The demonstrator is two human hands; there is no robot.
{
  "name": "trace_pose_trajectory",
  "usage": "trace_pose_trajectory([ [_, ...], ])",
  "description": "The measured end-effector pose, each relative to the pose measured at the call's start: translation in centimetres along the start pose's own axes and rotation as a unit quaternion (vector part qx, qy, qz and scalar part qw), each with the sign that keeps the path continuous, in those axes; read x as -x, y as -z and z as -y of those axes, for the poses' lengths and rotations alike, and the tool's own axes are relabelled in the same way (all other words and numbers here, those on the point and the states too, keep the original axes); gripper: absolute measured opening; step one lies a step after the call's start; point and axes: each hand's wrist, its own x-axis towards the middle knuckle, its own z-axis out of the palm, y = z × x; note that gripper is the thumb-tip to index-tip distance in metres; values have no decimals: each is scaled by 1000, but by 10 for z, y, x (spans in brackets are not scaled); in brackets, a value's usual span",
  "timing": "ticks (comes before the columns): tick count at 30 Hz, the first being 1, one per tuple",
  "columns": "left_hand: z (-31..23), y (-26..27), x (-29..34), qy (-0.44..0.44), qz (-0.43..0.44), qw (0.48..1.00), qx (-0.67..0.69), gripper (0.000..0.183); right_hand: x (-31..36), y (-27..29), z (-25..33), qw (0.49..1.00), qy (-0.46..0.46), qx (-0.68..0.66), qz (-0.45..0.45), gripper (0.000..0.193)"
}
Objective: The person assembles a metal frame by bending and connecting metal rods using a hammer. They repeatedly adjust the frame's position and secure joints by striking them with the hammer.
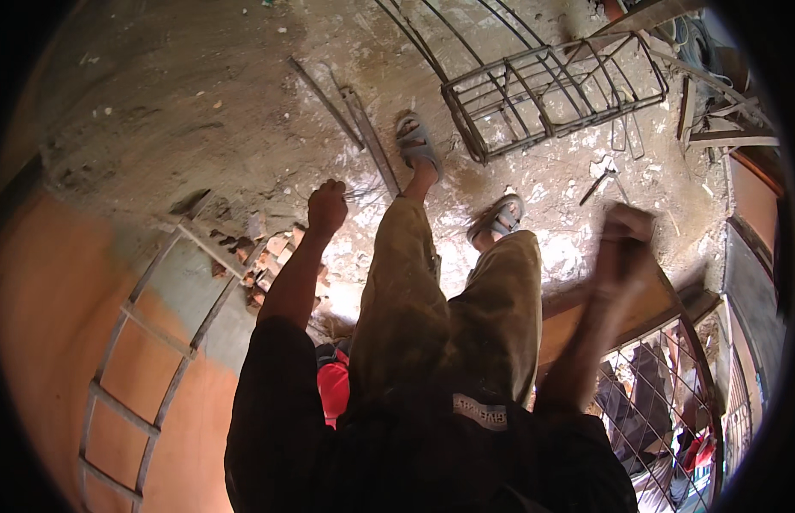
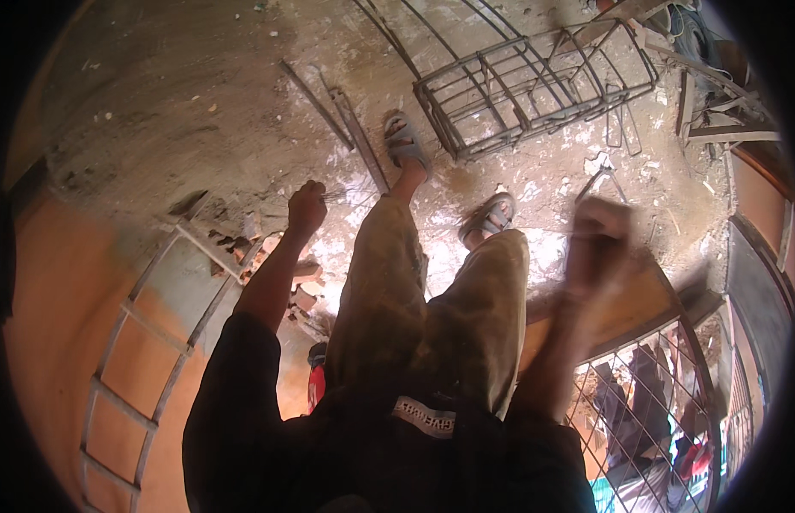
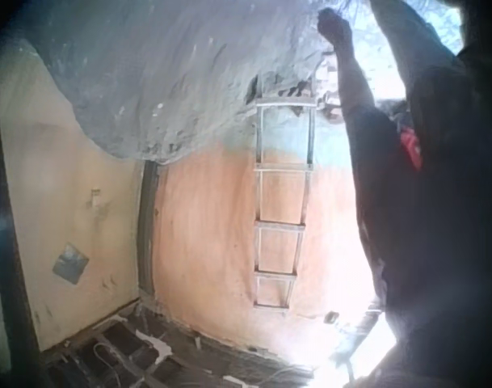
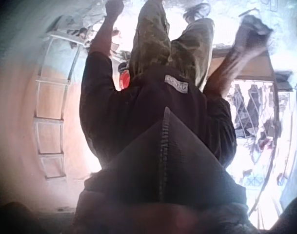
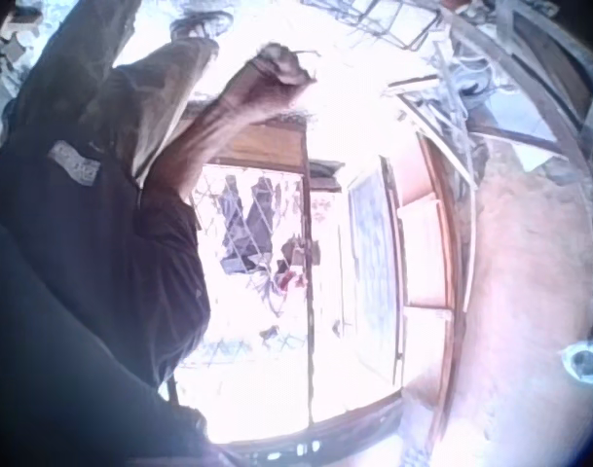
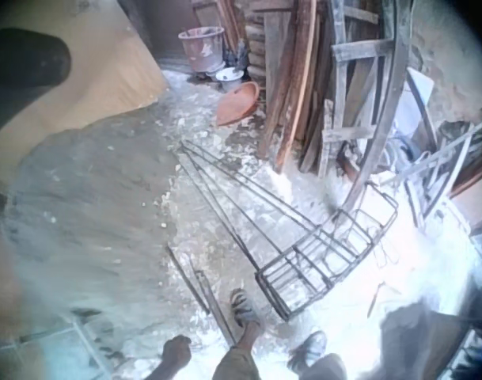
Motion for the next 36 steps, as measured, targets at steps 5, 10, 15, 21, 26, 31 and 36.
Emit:
trace_pose_trajectory([
  [5, -43, 21, 20, 15, -26, 999, 29, 18, 47, -1, 151, 762, 334, 544, 110, 31],
  [10, -122, 22, 32, -14, -29, 999, 22, 23, 86, 0, 30, 806, -28, 581, 107, 27],
  [15, -165, 19, 30, -78, 10, 997, -11, 22, 122, 85, -137, 751, -74, 620, 216, 33],
  [21, -171, 26, 23, -101, 76, 992, 2, 32, 121, 61, -166, 738, -4, 645, 200, 33],
  [26, -177, 39, 24, -116, 138, 983, 30, 36, 106, 92, -182, 548, -56, 794, 256, 25],
  [31, -170, 45, 28, -99, 219, 970, 20, 39, 99, 80, -183, 473, -67, 811, 336, 15],
  [36, -155, 52, 26, -164, 213, 963, 18, 35, 84, 86, -193, 524, -128, 759, 365, 15],
])
